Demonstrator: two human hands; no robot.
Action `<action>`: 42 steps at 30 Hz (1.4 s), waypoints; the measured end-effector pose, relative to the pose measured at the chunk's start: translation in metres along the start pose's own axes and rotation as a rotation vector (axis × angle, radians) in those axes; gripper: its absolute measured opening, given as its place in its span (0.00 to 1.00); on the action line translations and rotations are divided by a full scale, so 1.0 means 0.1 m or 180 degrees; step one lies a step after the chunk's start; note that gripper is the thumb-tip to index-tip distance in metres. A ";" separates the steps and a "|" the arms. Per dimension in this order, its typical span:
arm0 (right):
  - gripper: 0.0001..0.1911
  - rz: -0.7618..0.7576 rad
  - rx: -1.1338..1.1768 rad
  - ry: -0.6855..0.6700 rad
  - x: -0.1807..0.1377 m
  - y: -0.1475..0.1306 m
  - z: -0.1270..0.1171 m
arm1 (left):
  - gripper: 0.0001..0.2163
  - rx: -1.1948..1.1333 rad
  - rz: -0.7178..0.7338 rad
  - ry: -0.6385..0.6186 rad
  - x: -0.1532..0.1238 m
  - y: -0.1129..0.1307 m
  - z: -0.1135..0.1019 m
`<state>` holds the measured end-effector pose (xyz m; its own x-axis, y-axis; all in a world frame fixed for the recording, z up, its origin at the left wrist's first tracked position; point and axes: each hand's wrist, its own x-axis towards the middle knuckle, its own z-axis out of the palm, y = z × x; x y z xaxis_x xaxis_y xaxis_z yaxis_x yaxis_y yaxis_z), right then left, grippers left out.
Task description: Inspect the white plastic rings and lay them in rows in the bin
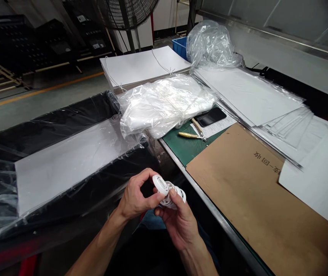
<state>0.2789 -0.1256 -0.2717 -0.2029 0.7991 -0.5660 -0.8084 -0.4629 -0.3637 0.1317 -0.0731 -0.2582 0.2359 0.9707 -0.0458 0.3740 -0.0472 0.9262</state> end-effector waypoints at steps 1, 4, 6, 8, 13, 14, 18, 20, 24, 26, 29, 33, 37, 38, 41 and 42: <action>0.21 -0.0017 -0.0002 0.0009 0.00 0.00 0.00 | 0.14 0.0018 -0.0051 0.0007 0.00 0.00 0.00; 0.18 -0.0144 -0.0036 0.0086 0.01 -0.02 -0.02 | 0.13 0.0041 -0.0262 -0.0022 0.00 -0.03 0.01; 0.18 -0.0243 -0.0076 0.0144 0.02 -0.04 -0.04 | 0.13 0.0038 -0.0369 -0.0144 0.01 -0.05 0.00; 0.19 -0.0302 -0.0120 0.0188 0.03 -0.08 -0.05 | 0.13 0.0013 -0.0415 -0.0266 0.01 -0.06 0.00; 0.20 -0.0401 -0.0160 0.0245 0.03 -0.14 -0.04 | 0.14 -0.0102 -0.0419 -0.0332 0.01 -0.04 -0.01; 0.19 -0.0418 -0.0166 0.0241 0.02 -0.15 -0.04 | 0.15 -0.0144 -0.0419 -0.0343 0.01 -0.04 -0.01; 0.17 -0.0454 -0.0170 0.0200 0.01 -0.15 -0.04 | 0.16 -0.0448 -0.0451 -0.0393 0.00 -0.04 0.00; 0.17 -0.0469 -0.0151 0.0168 0.01 -0.14 -0.05 | 0.17 -0.0648 -0.0485 -0.0432 -0.01 -0.04 0.01; 0.16 -0.0551 -0.0158 0.0144 0.01 -0.13 -0.06 | 0.22 -0.1243 -0.0517 -0.0602 -0.04 -0.08 0.02; 0.15 -0.0598 -0.0201 0.0130 0.01 -0.12 -0.06 | 0.24 -0.1461 -0.0386 -0.0636 -0.06 -0.12 0.04; 0.13 -0.0670 -0.0287 -0.0017 0.00 -0.11 -0.04 | 0.25 -0.1449 -0.0061 -0.0575 -0.07 -0.18 0.05; 0.10 -0.0793 -0.0349 -0.0142 -0.03 -0.11 -0.03 | 0.25 -0.1223 0.0257 -0.0427 -0.06 -0.23 0.05; 0.11 -0.0899 -0.0431 -0.0152 -0.06 -0.11 -0.04 | 0.26 -0.0981 0.0471 -0.0288 -0.04 -0.24 0.04; 0.10 -0.0923 -0.0459 -0.0186 -0.06 -0.11 -0.05 | 0.26 -0.0930 0.0491 -0.0259 -0.04 -0.24 0.04; 0.09 -0.0980 -0.0549 -0.0268 -0.05 -0.11 -0.08 | 0.27 -0.0777 0.0523 -0.0192 -0.04 -0.25 0.04; 0.09 -0.1002 -0.0603 -0.0253 -0.04 -0.10 -0.09 | 0.27 -0.0725 0.0541 -0.0171 -0.05 -0.25 0.04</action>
<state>0.2931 -0.1275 -0.2723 -0.0089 0.9374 -0.3481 -0.7230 -0.2465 -0.6454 0.1247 -0.0774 -0.2824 0.3274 0.9393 0.1031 0.1154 -0.1481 0.9822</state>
